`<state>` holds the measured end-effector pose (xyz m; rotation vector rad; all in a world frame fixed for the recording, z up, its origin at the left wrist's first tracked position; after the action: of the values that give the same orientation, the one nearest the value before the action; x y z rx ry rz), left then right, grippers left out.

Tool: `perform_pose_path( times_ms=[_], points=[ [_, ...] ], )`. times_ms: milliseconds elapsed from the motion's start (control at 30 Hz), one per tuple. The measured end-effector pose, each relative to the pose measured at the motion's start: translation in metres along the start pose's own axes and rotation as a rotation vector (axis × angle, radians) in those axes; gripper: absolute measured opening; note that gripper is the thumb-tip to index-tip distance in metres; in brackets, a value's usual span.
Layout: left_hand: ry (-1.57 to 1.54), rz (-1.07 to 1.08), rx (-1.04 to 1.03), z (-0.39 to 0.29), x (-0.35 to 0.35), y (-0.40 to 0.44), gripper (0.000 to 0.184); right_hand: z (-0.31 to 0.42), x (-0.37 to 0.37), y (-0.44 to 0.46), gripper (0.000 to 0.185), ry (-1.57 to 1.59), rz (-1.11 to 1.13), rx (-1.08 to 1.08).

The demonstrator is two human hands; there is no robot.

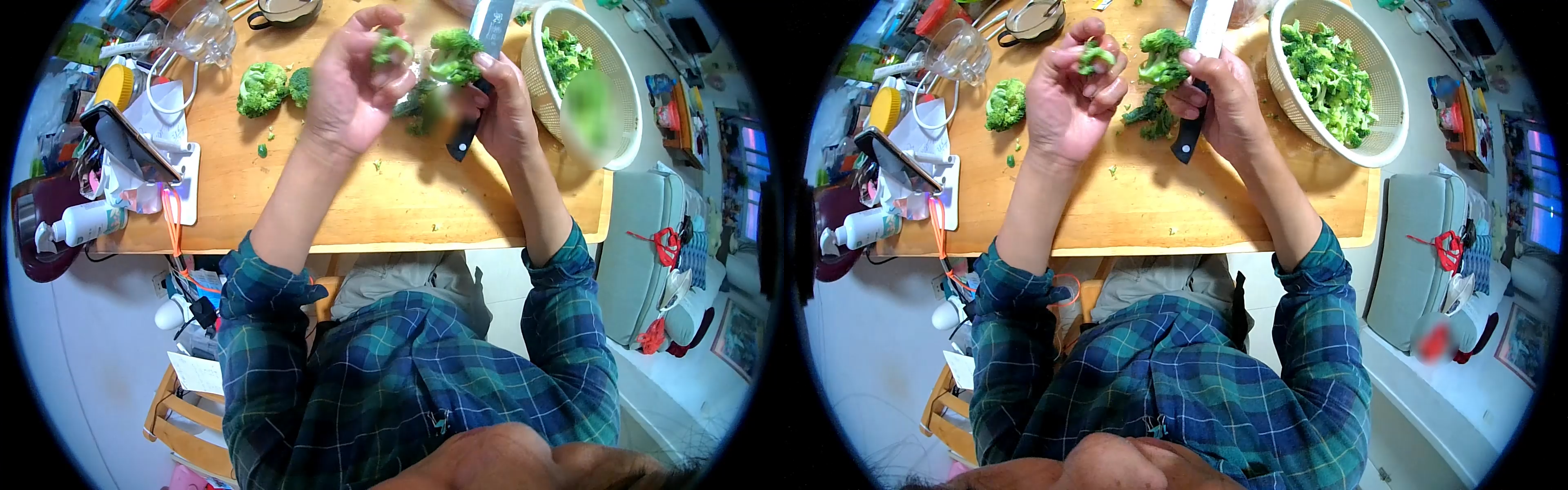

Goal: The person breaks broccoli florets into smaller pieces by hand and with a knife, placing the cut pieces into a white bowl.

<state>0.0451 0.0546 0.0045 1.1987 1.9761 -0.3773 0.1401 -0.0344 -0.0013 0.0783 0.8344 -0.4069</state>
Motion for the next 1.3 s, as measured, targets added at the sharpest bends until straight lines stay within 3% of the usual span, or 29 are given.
perform_pose_path(
  times_ms=[67, 133, 200, 267, 300, 433, 500, 600, 667, 733, 833, 933, 1167, 1300],
  points=[
    [-0.009, 0.003, 0.037, 0.0, -0.001, 0.001, 0.023, 0.0, -0.003, -0.001, 0.023, -0.062, 0.022, 0.012],
    [0.31, -0.116, 0.183, 0.009, 0.003, -0.004, 0.031, 0.001, -0.006, -0.004, 0.026, -0.156, 0.005, 0.067],
    [0.468, -0.175, 0.114, 0.007, 0.002, -0.003, 0.036, 0.002, -0.004, -0.002, 0.029, -0.143, 0.015, 0.062],
    [0.879, -0.098, 0.046, 0.005, -0.001, 0.001, 0.033, 0.003, -0.005, -0.003, 0.03, -0.23, 0.041, 0.07],
    [0.929, -0.089, 0.075, 0.005, 0.002, 0.002, 0.028, 0.004, -0.004, -0.003, 0.03, -0.23, 0.04, 0.068],
    [0.831, -0.084, 0.169, 0.001, 0.0, -0.001, 0.025, 0.006, -0.003, -0.002, 0.029, -0.295, 0.042, 0.097],
    [0.693, -0.153, 0.335, 0.008, 0.005, -0.005, 0.024, 0.006, -0.001, -0.001, 0.029, -0.322, 0.053, 0.111],
    [0.628, -0.112, 0.364, 0.008, 0.007, -0.006, 0.022, 0.004, 0.002, 0.001, 0.032, -0.5, 0.061, 0.168],
    [0.605, -0.115, 0.308, 0.007, 0.007, -0.005, 0.022, 0.011, 0.0, 0.001, 0.034, -0.554, 0.082, 0.269],
    [0.583, -0.114, 0.252, 0.009, 0.006, -0.003, 0.022, 0.01, -0.004, 0.001, 0.038, -0.445, 0.111, 0.202],
    [1.0, -0.117, -0.155, -0.008, -0.001, 0.003, 0.018, 0.006, -0.007, 0.002, 0.044, -0.173, 0.064, 0.135],
    [0.984, -0.093, -0.222, -0.001, -0.005, 0.003, 0.018, 0.007, -0.001, 0.001, 0.041, -0.347, -0.007, 0.215],
    [0.707, -0.077, 0.102, 0.01, 0.004, 0.001, 0.02, 0.012, -0.002, -0.002, 0.04, -0.496, 0.028, 0.273],
    [0.757, -0.169, 0.014, 0.011, 0.005, -0.001, 0.015, 0.011, -0.008, -0.006, 0.039, -0.651, 0.077, 0.298]
  ],
)
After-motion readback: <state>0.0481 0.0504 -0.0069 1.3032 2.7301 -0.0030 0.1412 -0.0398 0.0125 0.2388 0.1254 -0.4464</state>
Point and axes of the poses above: each hand's wrist, its own y-axis towards the middle knuckle, its own x-axis out of the back of the hand, z = x × y, the point moved 8 cm from there along y, towards the middle knuckle, and after that the axes turned 11 degrees about y, right-handed, at the moved point
